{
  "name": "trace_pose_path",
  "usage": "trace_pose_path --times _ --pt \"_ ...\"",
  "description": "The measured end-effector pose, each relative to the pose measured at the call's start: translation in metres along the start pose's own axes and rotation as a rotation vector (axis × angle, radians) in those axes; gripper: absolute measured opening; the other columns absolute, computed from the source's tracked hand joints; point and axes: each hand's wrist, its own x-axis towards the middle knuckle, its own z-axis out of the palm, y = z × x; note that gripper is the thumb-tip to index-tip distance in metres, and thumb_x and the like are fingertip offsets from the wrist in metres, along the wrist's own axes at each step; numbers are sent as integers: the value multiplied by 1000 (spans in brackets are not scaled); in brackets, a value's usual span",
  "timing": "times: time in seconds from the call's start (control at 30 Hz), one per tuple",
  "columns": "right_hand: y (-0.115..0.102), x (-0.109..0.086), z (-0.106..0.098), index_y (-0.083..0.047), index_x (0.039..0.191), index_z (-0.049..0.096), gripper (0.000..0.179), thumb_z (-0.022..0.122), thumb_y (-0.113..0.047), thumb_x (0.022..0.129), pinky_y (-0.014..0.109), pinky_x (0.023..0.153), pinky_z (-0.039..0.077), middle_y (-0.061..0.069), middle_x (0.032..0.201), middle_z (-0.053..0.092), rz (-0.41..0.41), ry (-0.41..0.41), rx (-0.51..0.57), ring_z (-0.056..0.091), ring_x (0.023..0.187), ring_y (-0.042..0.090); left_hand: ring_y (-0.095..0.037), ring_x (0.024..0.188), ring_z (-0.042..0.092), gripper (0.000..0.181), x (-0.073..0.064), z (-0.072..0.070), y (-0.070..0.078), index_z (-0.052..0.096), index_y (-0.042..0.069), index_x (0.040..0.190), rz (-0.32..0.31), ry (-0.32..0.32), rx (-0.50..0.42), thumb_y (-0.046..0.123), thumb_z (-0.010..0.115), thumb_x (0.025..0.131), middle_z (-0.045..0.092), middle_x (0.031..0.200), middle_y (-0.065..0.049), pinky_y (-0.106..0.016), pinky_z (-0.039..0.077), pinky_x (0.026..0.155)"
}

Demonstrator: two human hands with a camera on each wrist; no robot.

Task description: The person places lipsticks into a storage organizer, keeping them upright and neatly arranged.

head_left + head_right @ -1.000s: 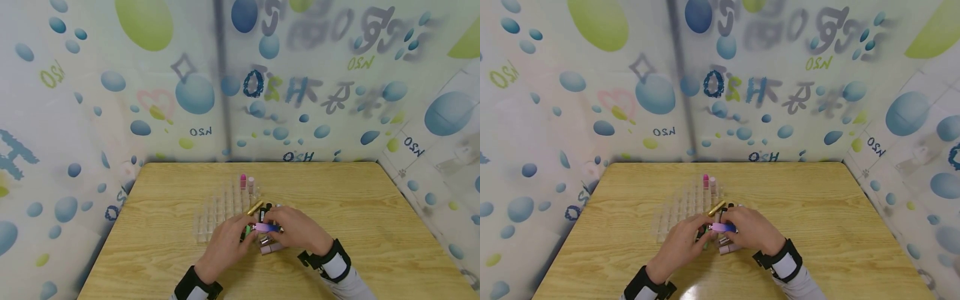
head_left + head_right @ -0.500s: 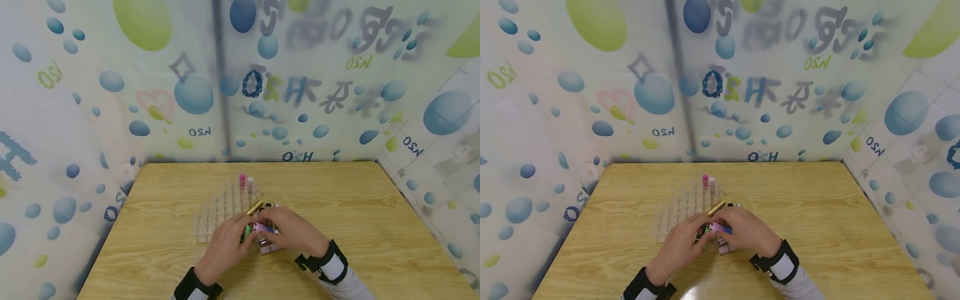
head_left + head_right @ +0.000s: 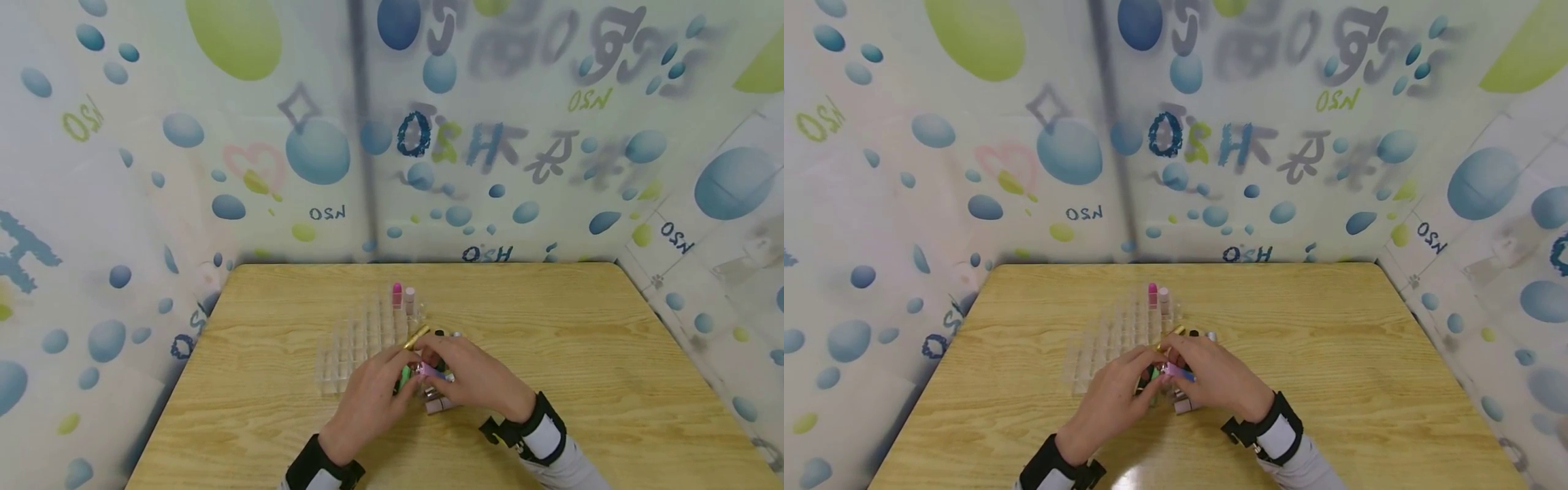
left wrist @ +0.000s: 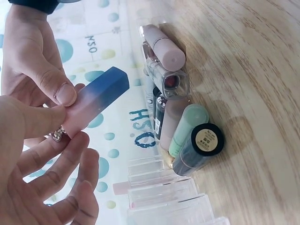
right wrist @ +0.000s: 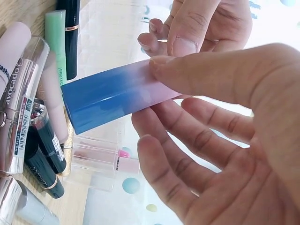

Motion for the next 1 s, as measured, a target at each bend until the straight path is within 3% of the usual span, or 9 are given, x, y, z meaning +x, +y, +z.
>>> trace_pose_path --times 0.2,0.4,0.67,1.0 --pt "-1 0 -2 -19 130 63 38 74 -24 94 28 80 54 -18 97 66 9 -6 1 62 89 -1 -13 76 62 20 1 -1 1 72 19 112 -2 7 -5 33 68 99 68 103 8 -20 45 60" --pt "-1 0 -4 -20 128 64 37 75 -22 93 32 82 52 -18 95 67 13 -4 14 63 87 0 -12 94 66 25 1 -3 -2 73 18 113 8 31 24 33 75 93 72 110 6 -30 55 76" --pt "3 -2 -4 -22 126 66 33 73 -20 94 30 77 54 -15 102 65 18 7 16 65 87 11 -25 106 65 31 3 -8 -9 74 17 118 -36 24 88 29 79 89 73 114 0 -46 55 88" --pt "4 -2 -7 -25 130 72 31 67 -22 99 24 66 51 -7 116 69 -4 16 -16 57 81 4 -34 118 60 38 1 -12 -17 71 15 123 -79 39 172 27 81 88 68 125 -6 -55 50 98"
